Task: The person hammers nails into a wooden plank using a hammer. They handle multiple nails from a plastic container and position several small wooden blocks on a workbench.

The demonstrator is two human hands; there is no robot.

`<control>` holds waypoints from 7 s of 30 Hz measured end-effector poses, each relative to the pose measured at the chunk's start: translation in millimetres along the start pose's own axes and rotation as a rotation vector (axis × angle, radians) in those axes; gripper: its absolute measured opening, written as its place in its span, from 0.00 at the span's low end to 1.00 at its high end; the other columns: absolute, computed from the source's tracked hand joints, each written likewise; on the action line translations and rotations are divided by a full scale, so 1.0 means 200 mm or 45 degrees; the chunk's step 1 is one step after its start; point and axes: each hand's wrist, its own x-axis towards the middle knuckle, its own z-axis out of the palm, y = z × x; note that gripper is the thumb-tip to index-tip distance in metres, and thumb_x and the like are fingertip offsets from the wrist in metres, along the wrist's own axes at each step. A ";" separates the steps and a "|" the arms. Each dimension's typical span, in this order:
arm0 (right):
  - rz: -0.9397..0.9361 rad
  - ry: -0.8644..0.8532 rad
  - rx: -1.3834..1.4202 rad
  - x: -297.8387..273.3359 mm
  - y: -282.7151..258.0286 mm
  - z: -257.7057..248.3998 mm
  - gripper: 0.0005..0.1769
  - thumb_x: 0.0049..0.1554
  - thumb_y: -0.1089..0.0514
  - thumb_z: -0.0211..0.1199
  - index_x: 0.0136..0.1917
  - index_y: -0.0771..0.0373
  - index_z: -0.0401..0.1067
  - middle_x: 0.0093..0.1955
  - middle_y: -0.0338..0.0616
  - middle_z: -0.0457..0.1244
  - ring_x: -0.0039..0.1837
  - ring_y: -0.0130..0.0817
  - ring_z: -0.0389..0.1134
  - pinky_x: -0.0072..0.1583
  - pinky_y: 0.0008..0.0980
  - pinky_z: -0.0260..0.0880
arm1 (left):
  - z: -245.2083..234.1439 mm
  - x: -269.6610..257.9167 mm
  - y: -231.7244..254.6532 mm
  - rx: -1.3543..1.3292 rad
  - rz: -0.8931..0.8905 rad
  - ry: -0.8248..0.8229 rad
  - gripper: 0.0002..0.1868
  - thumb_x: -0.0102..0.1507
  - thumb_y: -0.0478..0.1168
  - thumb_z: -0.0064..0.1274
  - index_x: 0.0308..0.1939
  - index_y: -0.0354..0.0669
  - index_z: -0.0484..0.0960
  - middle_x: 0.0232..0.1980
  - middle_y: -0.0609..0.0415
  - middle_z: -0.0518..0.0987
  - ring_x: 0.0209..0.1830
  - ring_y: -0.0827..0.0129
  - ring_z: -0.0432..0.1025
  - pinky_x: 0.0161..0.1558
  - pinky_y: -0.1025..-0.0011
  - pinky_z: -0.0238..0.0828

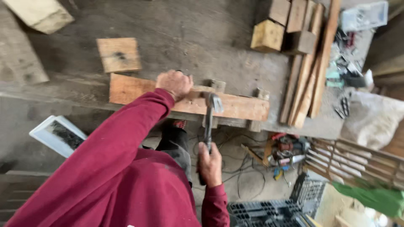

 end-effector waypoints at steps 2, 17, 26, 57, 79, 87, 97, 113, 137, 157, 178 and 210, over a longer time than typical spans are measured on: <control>-0.319 0.070 -0.215 0.08 -0.13 0.00 0.16 0.61 0.50 0.64 0.43 0.65 0.68 0.28 0.33 0.57 0.30 0.20 0.54 0.31 0.28 0.57 | -0.03 0.01 0.00 -0.133 0.012 0.098 0.26 0.70 0.56 0.42 0.29 0.48 0.88 0.33 0.47 0.83 0.32 0.52 0.78 0.33 0.52 0.75; -0.852 -0.648 -0.934 0.48 -0.35 -0.22 0.19 0.51 0.48 0.73 0.50 0.61 0.75 0.33 0.46 0.70 0.34 0.33 0.73 0.39 0.34 0.73 | -0.72 -0.55 -0.61 -0.278 -0.911 0.367 0.44 0.61 0.43 0.64 0.80 0.57 0.63 0.44 0.44 0.85 0.41 0.55 0.77 0.49 0.55 0.74; -0.911 -0.681 -1.048 0.45 -0.15 0.05 0.21 0.53 0.43 0.68 0.56 0.55 0.74 0.51 0.48 0.71 0.52 0.54 0.72 0.51 0.46 0.72 | -0.68 -0.24 -0.89 -0.088 -0.434 -0.246 0.64 0.50 0.36 0.71 0.81 0.54 0.43 0.70 0.41 0.69 0.41 0.54 0.81 0.44 0.63 0.78; -0.412 -0.046 -0.437 -0.26 0.01 0.23 0.21 0.50 0.58 0.73 0.55 0.66 0.74 0.34 0.34 0.65 0.36 0.20 0.63 0.40 0.26 0.68 | -0.72 -0.52 -1.29 -0.222 -0.371 -0.327 0.60 0.46 0.42 0.76 0.74 0.48 0.51 0.48 0.37 0.78 0.46 0.43 0.78 0.52 0.54 0.76; -1.696 -0.054 -0.952 0.38 -0.77 0.62 0.26 0.62 0.47 0.64 0.68 0.61 0.69 0.63 0.54 0.62 0.68 0.51 0.61 0.67 0.48 0.63 | -0.70 -0.43 -1.09 -0.344 -0.274 -0.535 0.55 0.46 0.35 0.73 0.69 0.55 0.52 0.45 0.42 0.79 0.41 0.42 0.79 0.44 0.54 0.78; -1.258 -0.286 -1.109 0.57 -0.74 0.72 0.20 0.60 0.45 0.66 0.62 0.52 0.78 0.44 0.43 0.67 0.51 0.40 0.68 0.57 0.44 0.64 | -0.61 -0.42 -0.98 -0.346 -0.126 -0.607 0.50 0.52 0.40 0.69 0.70 0.56 0.51 0.47 0.39 0.81 0.43 0.42 0.80 0.46 0.51 0.76; -1.611 -0.153 -0.856 0.31 -0.61 0.70 0.15 0.60 0.61 0.67 0.61 0.61 0.74 0.57 0.52 0.62 0.59 0.48 0.66 0.61 0.43 0.67 | -0.74 -0.57 -1.01 -0.813 -0.327 -0.486 0.57 0.52 0.41 0.66 0.80 0.54 0.50 0.54 0.40 0.79 0.31 0.57 0.76 0.35 0.65 0.77; -1.585 -0.473 -0.899 0.95 -0.09 1.05 0.56 0.54 0.39 0.75 0.81 0.60 0.46 0.79 0.52 0.51 0.81 0.52 0.50 0.80 0.48 0.48 | -0.56 -0.74 -0.63 -0.919 -0.759 0.456 0.13 0.59 0.39 0.65 0.46 0.40 0.89 0.41 0.45 0.87 0.39 0.66 0.83 0.44 0.72 0.77; -1.113 -0.639 -0.347 0.91 -0.13 1.09 0.63 0.42 0.47 0.81 0.80 0.59 0.47 0.73 0.46 0.58 0.75 0.45 0.58 0.76 0.45 0.57 | -0.94 -0.48 -0.67 -0.039 -0.238 -0.769 0.65 0.59 0.54 0.66 0.83 0.45 0.32 0.36 0.39 0.82 0.29 0.54 0.75 0.29 0.64 0.76; -1.385 -0.402 -0.676 0.90 -0.14 1.09 0.54 0.45 0.41 0.77 0.76 0.58 0.53 0.67 0.47 0.58 0.71 0.48 0.59 0.73 0.47 0.57 | -0.94 -0.45 -0.67 0.171 -0.104 -0.839 0.52 0.66 0.50 0.59 0.81 0.29 0.44 0.36 0.42 0.83 0.31 0.57 0.80 0.30 0.67 0.77; -1.274 -0.521 -0.517 0.86 -0.18 1.05 0.57 0.43 0.37 0.79 0.76 0.57 0.54 0.69 0.43 0.58 0.73 0.46 0.58 0.75 0.47 0.53 | -0.54 -0.75 -0.67 -1.146 -0.705 0.386 0.14 0.60 0.35 0.67 0.49 0.35 0.86 0.40 0.55 0.86 0.38 0.79 0.78 0.44 0.77 0.77; -1.605 -0.572 -0.918 0.08 -0.29 0.69 0.16 0.55 0.59 0.71 0.58 0.59 0.77 0.67 0.51 0.67 0.66 0.48 0.67 0.68 0.45 0.65 | -0.53 -1.01 -0.63 -2.857 -1.334 0.422 0.16 0.72 0.39 0.35 0.55 0.32 0.73 0.45 0.45 0.82 0.41 0.61 0.77 0.46 0.63 0.79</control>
